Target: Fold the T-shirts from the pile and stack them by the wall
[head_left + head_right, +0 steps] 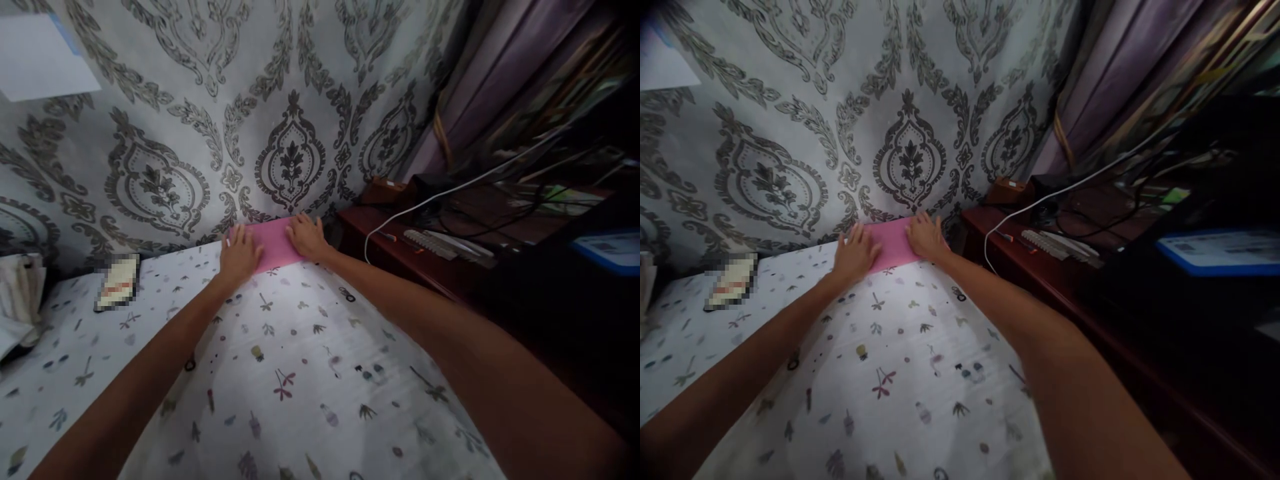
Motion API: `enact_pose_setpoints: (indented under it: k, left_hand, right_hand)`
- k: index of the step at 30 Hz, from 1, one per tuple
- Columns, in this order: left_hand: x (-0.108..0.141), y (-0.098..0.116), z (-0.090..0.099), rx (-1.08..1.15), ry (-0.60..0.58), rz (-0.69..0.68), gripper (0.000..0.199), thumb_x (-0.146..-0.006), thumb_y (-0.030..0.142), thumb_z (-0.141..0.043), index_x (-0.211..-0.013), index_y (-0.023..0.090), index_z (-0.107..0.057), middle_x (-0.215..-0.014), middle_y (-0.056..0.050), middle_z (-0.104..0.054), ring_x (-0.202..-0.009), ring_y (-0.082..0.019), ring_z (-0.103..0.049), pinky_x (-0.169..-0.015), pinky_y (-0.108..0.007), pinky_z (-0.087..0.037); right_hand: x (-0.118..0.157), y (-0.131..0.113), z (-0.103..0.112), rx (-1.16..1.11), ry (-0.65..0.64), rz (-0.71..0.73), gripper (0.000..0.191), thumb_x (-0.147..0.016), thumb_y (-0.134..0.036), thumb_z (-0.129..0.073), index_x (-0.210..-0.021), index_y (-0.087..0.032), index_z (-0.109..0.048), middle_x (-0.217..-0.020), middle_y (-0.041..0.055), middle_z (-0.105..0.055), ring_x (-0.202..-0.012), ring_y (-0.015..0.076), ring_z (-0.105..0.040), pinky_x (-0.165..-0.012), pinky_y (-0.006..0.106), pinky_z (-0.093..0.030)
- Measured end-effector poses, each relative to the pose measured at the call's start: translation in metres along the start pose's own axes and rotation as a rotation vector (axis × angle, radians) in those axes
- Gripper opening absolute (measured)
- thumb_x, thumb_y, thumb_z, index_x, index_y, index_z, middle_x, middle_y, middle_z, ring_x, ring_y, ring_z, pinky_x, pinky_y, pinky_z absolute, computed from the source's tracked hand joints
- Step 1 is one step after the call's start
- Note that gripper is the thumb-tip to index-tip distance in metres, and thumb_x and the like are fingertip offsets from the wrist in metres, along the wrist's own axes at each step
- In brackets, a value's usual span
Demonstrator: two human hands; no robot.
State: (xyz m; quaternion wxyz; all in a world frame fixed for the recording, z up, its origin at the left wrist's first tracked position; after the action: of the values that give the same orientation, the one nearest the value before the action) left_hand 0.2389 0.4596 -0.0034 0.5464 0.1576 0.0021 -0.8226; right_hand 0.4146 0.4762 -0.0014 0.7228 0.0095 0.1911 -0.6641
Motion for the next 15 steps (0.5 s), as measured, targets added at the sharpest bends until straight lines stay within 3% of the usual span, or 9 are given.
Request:
enact_pose_setpoints:
  k: [2, 6, 10, 13, 15]
  left_hand:
    - [0.012, 0.012, -0.01, 0.05, -0.061, -0.084, 0.067, -0.099, 0.048, -0.033, -0.155, 0.012, -0.031, -0.164, -0.019, -0.022, -0.154, -0.031, -0.014, -0.122, -0.054, -0.01]
    - [0.027, 0.01, -0.027, 0.062, -0.226, 0.043, 0.071, -0.1, 0.054, -0.027, -0.157, 0.012, -0.025, -0.165, -0.019, -0.016, -0.154, -0.032, -0.01, -0.12, -0.059, -0.013]
    - [0.055, 0.01, -0.017, 0.026, -0.333, 0.119, 0.072, -0.1, 0.057, -0.022, -0.159, 0.016, -0.02, -0.167, -0.015, -0.009, -0.155, -0.029, -0.004, -0.122, -0.058, -0.01]
    - [0.09, 0.017, -0.005, 0.064, -0.391, 0.061, 0.071, -0.099, 0.058, -0.026, -0.159, 0.02, -0.017, -0.168, -0.012, -0.009, -0.155, -0.025, -0.003, -0.123, -0.054, -0.01]
    - [0.117, 0.027, 0.005, 0.123, -0.394, 0.02, 0.068, -0.1, 0.056, -0.031, -0.157, 0.021, -0.02, -0.167, -0.014, -0.014, -0.155, -0.028, -0.009, -0.122, -0.056, -0.015]
  right_hand:
    - [0.017, -0.014, -0.006, 0.013, -0.016, 0.121, 0.048, -0.103, -0.041, -0.033, -0.141, -0.018, -0.052, -0.157, 0.0137, -0.041, -0.148, 0.0291, -0.028, -0.12, 0.051, -0.014]
    - [0.038, -0.007, -0.022, 0.055, -0.118, 0.107, 0.054, -0.102, -0.047, -0.036, -0.15, -0.021, -0.043, -0.158, 0.013, -0.04, -0.147, 0.0274, -0.03, -0.119, 0.048, -0.017]
    - [0.044, -0.01, -0.015, 0.132, -0.094, 0.165, 0.046, -0.103, -0.038, -0.035, -0.143, -0.019, -0.049, -0.148, 0.0143, -0.052, -0.141, 0.0281, -0.038, -0.113, 0.048, -0.024]
    - [0.046, -0.018, -0.003, 0.171, 0.049, 0.175, 0.046, -0.103, -0.033, -0.033, -0.133, -0.007, -0.055, -0.134, 0.021, -0.061, -0.13, 0.0298, -0.047, -0.109, 0.045, -0.029]
    - [0.055, -0.031, 0.003, 0.178, 0.119, 0.207, 0.046, -0.103, -0.031, -0.029, -0.124, -0.005, -0.06, -0.13, 0.0238, -0.062, -0.125, 0.0306, -0.051, -0.107, 0.045, -0.031]
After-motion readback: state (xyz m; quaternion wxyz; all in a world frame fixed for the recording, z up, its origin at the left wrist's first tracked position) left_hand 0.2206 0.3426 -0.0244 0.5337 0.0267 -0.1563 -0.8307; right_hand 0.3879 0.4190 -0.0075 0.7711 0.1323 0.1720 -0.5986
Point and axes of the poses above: each hand's wrist, its own x-axis away from the middle knuckle, its own z-axis out of the back of the hand, y = z × x, the point moved 9 cm from there along -x, towards the middle knuckle
